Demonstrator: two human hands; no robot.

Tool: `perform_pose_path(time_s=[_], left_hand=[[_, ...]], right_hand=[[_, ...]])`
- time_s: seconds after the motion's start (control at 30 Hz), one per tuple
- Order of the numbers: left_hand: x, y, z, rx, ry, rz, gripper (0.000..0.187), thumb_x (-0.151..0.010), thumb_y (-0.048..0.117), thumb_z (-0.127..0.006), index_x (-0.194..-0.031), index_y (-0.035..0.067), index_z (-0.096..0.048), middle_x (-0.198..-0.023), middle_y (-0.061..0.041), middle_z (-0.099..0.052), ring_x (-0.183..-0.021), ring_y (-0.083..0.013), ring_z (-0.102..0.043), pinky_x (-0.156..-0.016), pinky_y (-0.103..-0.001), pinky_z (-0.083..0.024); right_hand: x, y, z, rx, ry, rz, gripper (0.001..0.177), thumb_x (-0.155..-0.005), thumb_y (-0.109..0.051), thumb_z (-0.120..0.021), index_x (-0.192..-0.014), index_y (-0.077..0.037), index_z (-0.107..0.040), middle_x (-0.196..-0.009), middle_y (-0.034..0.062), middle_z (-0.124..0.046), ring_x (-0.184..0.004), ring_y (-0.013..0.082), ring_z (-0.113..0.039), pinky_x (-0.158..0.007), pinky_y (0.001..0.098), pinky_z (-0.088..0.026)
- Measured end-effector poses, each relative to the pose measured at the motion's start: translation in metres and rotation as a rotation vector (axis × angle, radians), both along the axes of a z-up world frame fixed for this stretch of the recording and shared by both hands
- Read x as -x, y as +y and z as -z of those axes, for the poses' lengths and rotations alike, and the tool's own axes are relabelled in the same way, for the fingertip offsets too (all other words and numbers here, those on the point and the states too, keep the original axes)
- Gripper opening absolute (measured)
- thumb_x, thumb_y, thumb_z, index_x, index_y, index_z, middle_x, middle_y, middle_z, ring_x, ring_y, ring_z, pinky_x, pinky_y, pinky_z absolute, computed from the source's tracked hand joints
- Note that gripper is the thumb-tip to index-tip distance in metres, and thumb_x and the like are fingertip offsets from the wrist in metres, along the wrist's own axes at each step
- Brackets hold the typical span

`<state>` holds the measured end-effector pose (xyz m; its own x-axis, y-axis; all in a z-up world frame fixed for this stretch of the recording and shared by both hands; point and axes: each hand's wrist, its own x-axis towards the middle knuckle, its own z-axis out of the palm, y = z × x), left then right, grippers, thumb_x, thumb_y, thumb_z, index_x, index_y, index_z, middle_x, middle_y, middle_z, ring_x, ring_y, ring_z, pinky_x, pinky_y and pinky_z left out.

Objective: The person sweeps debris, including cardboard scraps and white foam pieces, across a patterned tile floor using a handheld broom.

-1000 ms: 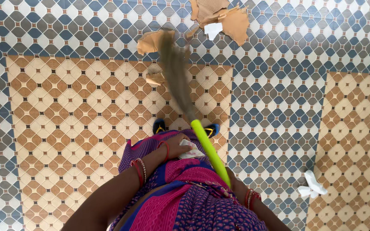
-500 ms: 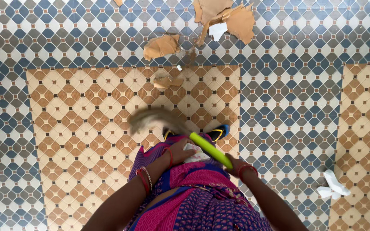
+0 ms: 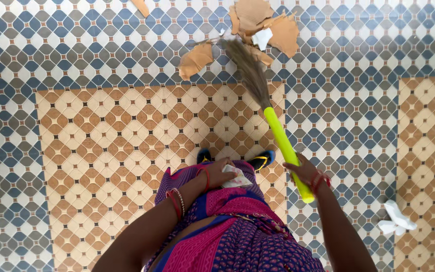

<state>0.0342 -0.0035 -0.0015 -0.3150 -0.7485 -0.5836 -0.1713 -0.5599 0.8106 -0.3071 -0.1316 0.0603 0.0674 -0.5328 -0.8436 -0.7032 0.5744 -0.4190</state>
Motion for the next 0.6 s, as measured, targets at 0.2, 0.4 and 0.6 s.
perform_pose_path(time_s=[0.2, 0.4, 0.6], left_hand=[[-0.042, 0.001, 0.0, 0.004, -0.02, -0.022, 0.056, -0.083, 0.041, -0.077, -0.125, 0.007, -0.061, -0.113, -0.012, -0.072, -0.1, -0.0191, -0.071, -0.085, -0.033, -0.057], [-0.042, 0.007, 0.024, 0.056, 0.033, 0.031, 0.053, -0.084, 0.042, -0.076, -0.122, 0.008, -0.066, -0.117, -0.012, -0.073, -0.106, -0.0197, -0.069, -0.091, -0.033, -0.055], [-0.085, 0.008, 0.032, 0.047, 0.034, -0.033, 0.055, -0.082, 0.043, -0.076, -0.122, 0.007, -0.066, -0.117, -0.012, -0.074, -0.107, -0.0203, -0.07, -0.092, -0.034, -0.056]], right_hand=[[-0.055, 0.055, -0.062, -0.082, -0.056, -0.012, 0.077, -0.085, -0.032, -0.074, -0.152, -0.015, -0.039, -0.072, 0.0138, -0.065, -0.054, 0.0236, -0.062, -0.048, 0.0388, -0.053], [-0.111, 0.098, -0.008, 0.024, -0.282, -0.285, 0.08, -0.085, -0.04, -0.07, -0.155, -0.017, -0.039, -0.143, 0.0107, -0.064, -0.131, 0.0248, -0.06, -0.111, 0.0414, -0.046], [-0.219, 0.076, 0.126, -0.296, -0.791, -0.3, 0.05, -0.093, -0.029, -0.066, -0.137, -0.007, -0.058, -0.124, 0.0116, -0.071, -0.113, 0.0235, -0.067, -0.098, 0.04, -0.055]])
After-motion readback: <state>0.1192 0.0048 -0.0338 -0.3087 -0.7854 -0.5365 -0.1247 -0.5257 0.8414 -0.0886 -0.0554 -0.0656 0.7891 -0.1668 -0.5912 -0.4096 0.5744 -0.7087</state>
